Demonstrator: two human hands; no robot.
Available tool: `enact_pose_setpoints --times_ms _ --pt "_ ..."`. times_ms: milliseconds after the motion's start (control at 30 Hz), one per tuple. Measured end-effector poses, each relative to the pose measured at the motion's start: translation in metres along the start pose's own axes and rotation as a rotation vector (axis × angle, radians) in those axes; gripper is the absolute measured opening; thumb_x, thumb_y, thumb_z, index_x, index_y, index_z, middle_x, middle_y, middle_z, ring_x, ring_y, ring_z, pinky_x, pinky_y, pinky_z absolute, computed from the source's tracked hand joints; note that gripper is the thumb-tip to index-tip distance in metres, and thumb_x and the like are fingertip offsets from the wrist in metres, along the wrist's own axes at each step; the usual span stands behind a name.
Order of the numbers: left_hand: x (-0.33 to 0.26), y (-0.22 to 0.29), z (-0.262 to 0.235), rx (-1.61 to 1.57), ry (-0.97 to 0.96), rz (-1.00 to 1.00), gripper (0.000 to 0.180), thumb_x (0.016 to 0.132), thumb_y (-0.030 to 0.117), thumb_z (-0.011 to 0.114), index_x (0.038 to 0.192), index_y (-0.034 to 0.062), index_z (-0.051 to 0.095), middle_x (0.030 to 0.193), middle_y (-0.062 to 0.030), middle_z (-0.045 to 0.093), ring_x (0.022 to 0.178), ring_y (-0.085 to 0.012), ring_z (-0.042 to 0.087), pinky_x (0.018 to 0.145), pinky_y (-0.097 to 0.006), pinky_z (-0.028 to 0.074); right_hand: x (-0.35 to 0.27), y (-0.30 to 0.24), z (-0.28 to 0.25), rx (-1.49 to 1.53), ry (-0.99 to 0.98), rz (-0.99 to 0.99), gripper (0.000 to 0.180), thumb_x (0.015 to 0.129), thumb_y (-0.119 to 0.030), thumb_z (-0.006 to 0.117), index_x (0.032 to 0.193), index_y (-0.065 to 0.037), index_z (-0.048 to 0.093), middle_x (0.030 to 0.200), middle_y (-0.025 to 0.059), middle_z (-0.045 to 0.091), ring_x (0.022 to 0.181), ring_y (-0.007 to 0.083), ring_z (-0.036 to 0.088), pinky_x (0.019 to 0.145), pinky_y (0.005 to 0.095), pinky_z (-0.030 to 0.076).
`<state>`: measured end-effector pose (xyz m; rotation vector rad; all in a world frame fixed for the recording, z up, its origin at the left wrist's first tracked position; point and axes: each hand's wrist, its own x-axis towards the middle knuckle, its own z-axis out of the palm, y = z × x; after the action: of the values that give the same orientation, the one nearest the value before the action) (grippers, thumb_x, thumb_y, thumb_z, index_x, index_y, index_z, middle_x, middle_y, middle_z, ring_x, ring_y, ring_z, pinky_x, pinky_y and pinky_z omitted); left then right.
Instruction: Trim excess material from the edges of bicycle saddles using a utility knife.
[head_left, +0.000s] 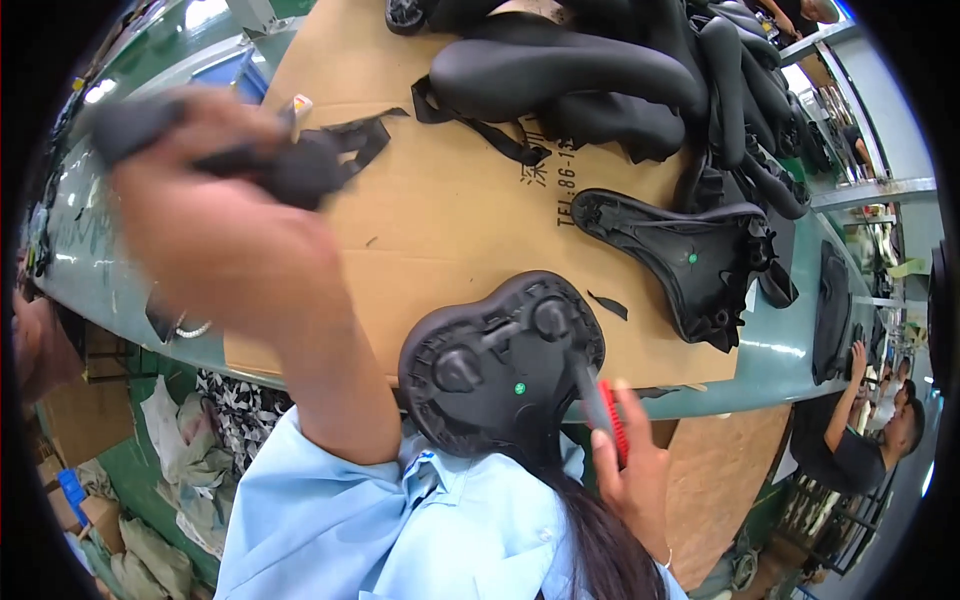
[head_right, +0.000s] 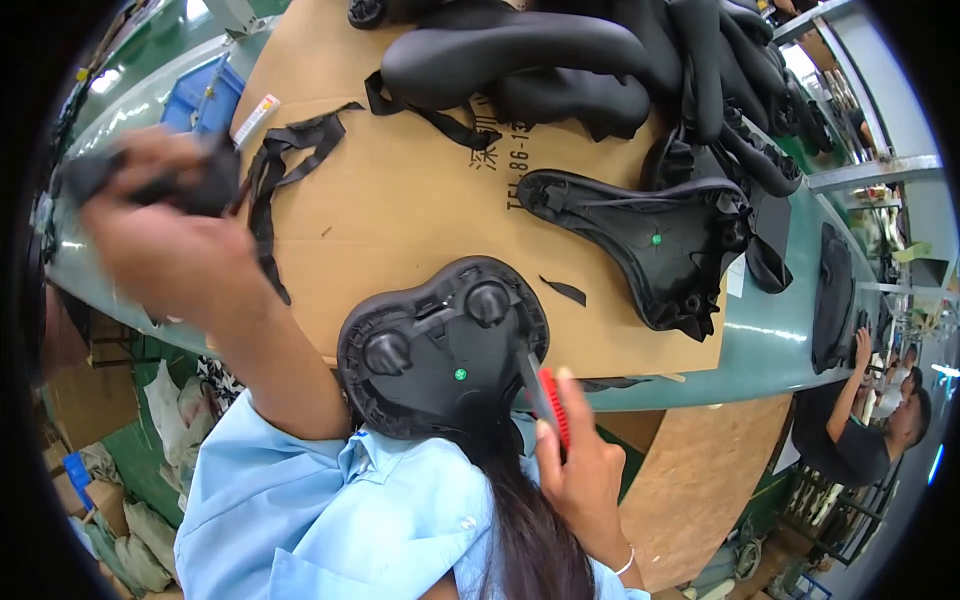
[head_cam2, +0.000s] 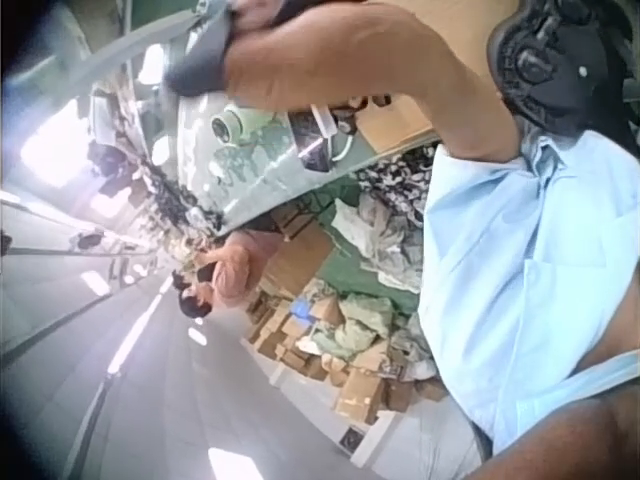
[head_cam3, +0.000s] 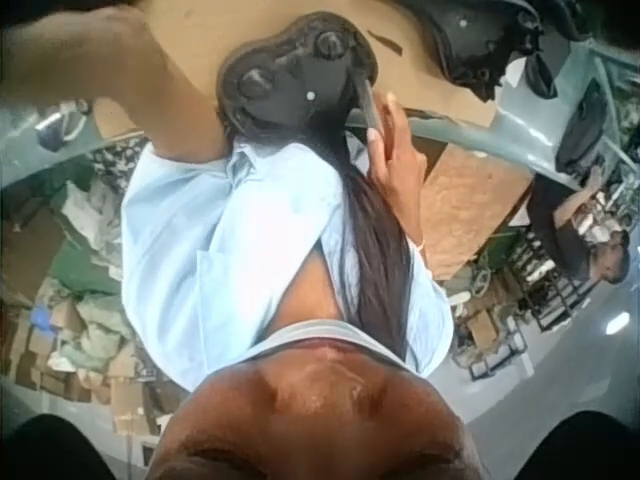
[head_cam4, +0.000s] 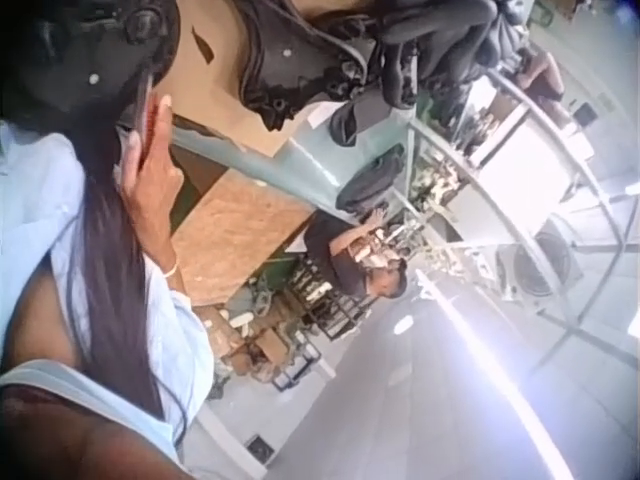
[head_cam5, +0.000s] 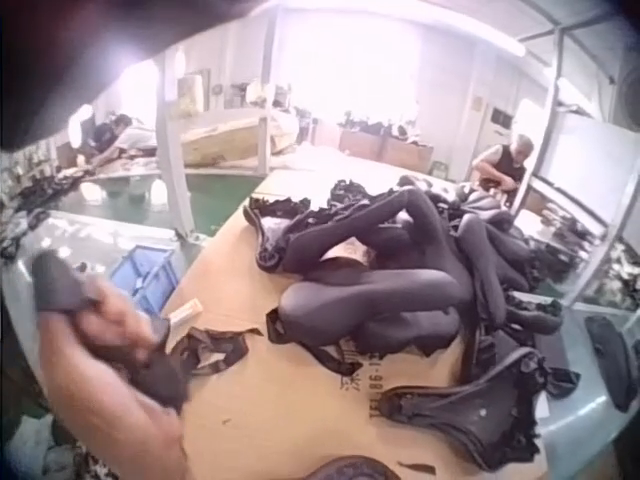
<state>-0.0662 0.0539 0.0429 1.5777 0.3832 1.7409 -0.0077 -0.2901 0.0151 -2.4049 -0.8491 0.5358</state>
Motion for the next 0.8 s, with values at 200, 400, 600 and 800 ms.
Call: enact_pose_setpoints --times_ms 200,400,600,800 --pt "-0.083 -0.027 -0.009 0.756 -0.780 -0.039 0.052 0.072 0.012 0.075 0.116 0.0007 0.049 0.129 -0.0216 0.048 0.127 -0.0369 0.043 0.107 -0.041 0.032 0.079 0.003 0.040 0.741 0.101 0.029 0.076 0.078 -0.009 0.072 0.141 0.002 0.030 0.136 0.0128 0.039 0.125 0.0226 0.039 0.107 0.0350 0.030" --pt "-0.028 -0.022 -0.025 0.031 -1.209 -1.126 0.050 0.086 0.034 0.069 0.118 -0.0033 0.057 0.105 -0.0134 0.066 0.098 -0.0213 0.064 0.088 -0.033 0.049 0.124 -0.038 -0.001 0.784 0.265 -0.426 0.074 0.074 -0.003 0.073 0.136 0.001 0.033 0.097 0.0074 0.054 0.085 0.0147 0.056 0.078 0.0298 0.050" --pt "0.112 -0.148 0.013 -0.576 -0.277 -1.161 0.045 0.094 0.038 0.056 0.119 0.0004 0.056 0.112 -0.0151 0.065 0.100 -0.0274 0.065 0.094 -0.045 0.052 0.121 -0.019 -0.036 0.841 0.781 -0.373 0.048 0.093 -0.008 0.051 0.135 0.005 0.030 0.084 0.0075 0.053 0.061 0.0123 0.056 0.055 0.0244 0.050" --pt "0.178 -0.288 0.084 -0.109 0.114 -0.771 0.090 0.082 0.057 0.067 0.135 -0.0069 0.033 0.133 -0.0230 0.047 0.117 -0.0323 0.054 0.100 -0.046 0.043 0.111 0.000 0.015 0.856 0.589 -0.096 0.054 0.093 -0.010 0.053 0.139 0.004 0.029 0.083 0.0064 0.052 0.053 0.0117 0.054 0.047 0.0216 0.047"
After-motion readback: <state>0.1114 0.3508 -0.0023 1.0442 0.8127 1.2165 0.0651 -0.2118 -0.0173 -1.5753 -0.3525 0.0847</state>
